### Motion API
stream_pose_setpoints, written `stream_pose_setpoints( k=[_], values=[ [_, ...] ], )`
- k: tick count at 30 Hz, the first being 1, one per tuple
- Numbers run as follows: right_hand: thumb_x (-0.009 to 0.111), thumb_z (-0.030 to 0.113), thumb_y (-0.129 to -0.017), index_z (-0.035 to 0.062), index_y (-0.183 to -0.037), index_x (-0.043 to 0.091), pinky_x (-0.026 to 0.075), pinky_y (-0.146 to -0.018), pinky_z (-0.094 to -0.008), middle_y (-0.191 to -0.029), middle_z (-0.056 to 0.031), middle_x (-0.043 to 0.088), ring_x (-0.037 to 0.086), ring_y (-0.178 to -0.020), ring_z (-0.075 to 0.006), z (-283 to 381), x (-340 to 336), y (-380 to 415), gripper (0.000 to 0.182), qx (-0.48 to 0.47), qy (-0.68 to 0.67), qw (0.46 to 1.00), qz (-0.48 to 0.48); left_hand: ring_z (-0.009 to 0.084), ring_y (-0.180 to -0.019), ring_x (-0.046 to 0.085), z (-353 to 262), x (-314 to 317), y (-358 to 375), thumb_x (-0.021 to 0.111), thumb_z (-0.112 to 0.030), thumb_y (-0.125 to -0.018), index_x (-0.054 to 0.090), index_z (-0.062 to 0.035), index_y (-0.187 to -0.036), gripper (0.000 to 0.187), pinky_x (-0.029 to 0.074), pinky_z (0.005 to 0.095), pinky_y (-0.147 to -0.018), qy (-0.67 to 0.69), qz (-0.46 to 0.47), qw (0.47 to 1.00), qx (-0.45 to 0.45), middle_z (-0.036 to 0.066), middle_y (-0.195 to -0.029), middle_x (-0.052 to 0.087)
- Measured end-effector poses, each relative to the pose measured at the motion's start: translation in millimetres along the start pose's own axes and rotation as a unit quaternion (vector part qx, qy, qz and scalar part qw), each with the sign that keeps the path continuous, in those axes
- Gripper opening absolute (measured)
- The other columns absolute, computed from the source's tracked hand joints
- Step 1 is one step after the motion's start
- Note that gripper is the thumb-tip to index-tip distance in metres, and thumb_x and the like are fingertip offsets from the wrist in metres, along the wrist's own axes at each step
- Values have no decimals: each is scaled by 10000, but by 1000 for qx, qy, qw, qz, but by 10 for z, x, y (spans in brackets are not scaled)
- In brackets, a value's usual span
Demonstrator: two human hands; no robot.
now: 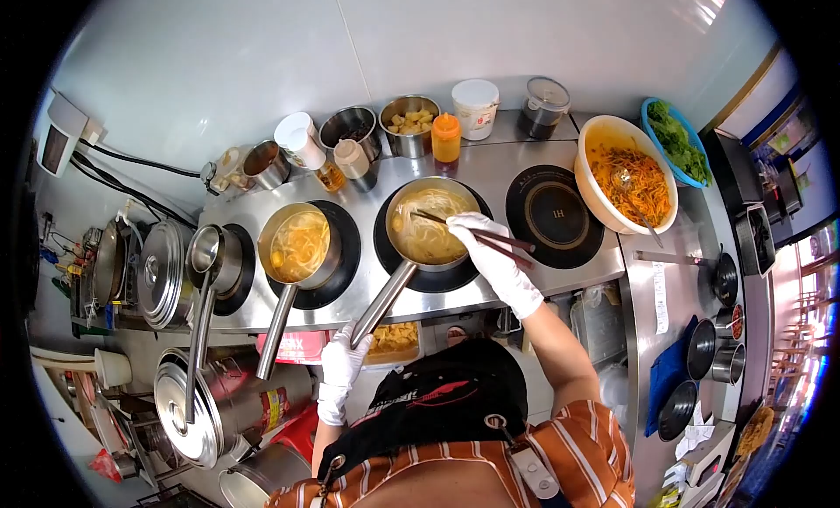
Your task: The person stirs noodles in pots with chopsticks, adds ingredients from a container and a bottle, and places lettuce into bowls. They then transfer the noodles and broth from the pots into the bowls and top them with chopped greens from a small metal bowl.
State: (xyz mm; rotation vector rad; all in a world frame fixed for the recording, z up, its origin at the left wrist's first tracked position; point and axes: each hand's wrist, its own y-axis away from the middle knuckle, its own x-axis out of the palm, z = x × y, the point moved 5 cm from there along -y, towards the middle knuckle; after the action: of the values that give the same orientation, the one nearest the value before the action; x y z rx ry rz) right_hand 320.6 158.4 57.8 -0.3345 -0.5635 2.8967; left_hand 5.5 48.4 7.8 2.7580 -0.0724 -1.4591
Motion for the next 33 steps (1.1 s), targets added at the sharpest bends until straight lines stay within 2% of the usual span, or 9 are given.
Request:
stream_pose_setpoints(
  k=[5, 9, 13, 18, 22, 26, 29, 31, 33],
  values=[
    [663, -3, -833, -21, -925, 695, 520, -813, -296, -919, -118, 703, 668, -879, -202, -2, -142, -226, 99, -8, -13, 998, -57, 322, -744, 680, -1, -1, 8, 727, -326, -808, 633, -31, -1176, 481, 538, 382, -659, -3, -5, 1000, 0, 194, -859, 683],
    [638, 36, -868, -30, -906, 683, 517, -766, -295, -878, -114, 698, 674, -835, -210, 156, -418, -222, 89, 10, 81, 990, -119, 324, -741, 680, 27, 18, 14, 728, -329, -808, 632, -35, -1179, 482, 538, 382, -660, -7, -3, 1000, -1, 194, -856, 683],
    [626, 55, -881, -20, -862, 671, 495, -676, -291, -807, -110, 679, 664, -741, -195, 342, -584, -63, 90, 68, 189, 974, -101, 327, -742, 679, 51, 41, 6, 725, -334, -809, 629, -40, -1185, 487, 537, 385, -661, -8, -7, 1000, 6, 195, -855, 682],
    [644, 77, -880, -19, -834, 675, 468, -627, -287, -732, -83, 638, 594, -644, -168, 731, -681, 28, 111, 76, 138, 981, -114, 332, -745, 679, 46, 37, -1, 719, -342, -812, 622, -48, -1198, 495, 537, 394, -664, -18, 3, 1000, 14, 198, -862, 682],
    [643, 48, -877, -23, -847, 678, 481, -658, -278, -770, -89, 659, 619, -687, -171, 667, -596, 69, 84, 5, 105, 987, -121, 332, -746, 679, 90, 70, 7, 722, -342, -809, 620, -47, -1197, 498, 537, 398, -665, -23, 8, 1000, 8, 204, -869, 681],
    [673, -2, -847, -9, -883, 686, 518, -771, -288, -853, -91, 693, 661, -809, -183, 186, -289, 269, 39, 43, -27, 995, -81, 335, -748, 679, 49, 44, 10, 725, -331, -807, 628, -44, -1185, 484, 537, 398, -665, -10, -13, 1000, 21, 205, -870, 681],
    [622, -11, -872, -21, -908, 688, 514, -801, -299, -896, -101, 698, 654, -852, -186, 252, -165, 305, 76, -24, -4, 999, -31, 335, -745, 678, 41, 31, 13, 726, -325, -806, 633, -41, -1176, 475, 538, 399, -664, -12, -20, 999, 24, 202, -863, 680],
    [669, 18, -846, -9, -904, 696, 515, -809, -291, -897, -101, 707, 668, -870, -195, 125, -242, 278, 69, 46, -7, 998, -52, 334, -741, 677, 39, 37, 17, 727, -324, -805, 635, -39, -1172, 473, 538, 399, -662, -15, -22, 999, 26, 200, -858, 680],
    [633, 36, -876, -18, -896, 694, 513, -769, -293, -884, -104, 706, 669, -832, -190, 284, -394, 262, 84, 64, 54, 994, -63, 334, -737, 676, 53, 46, 15, 727, -329, -804, 635, -38, -1172, 478, 538, 399, -659, -23, -9, 1000, 9, 200, -851, 679]
  ],
)
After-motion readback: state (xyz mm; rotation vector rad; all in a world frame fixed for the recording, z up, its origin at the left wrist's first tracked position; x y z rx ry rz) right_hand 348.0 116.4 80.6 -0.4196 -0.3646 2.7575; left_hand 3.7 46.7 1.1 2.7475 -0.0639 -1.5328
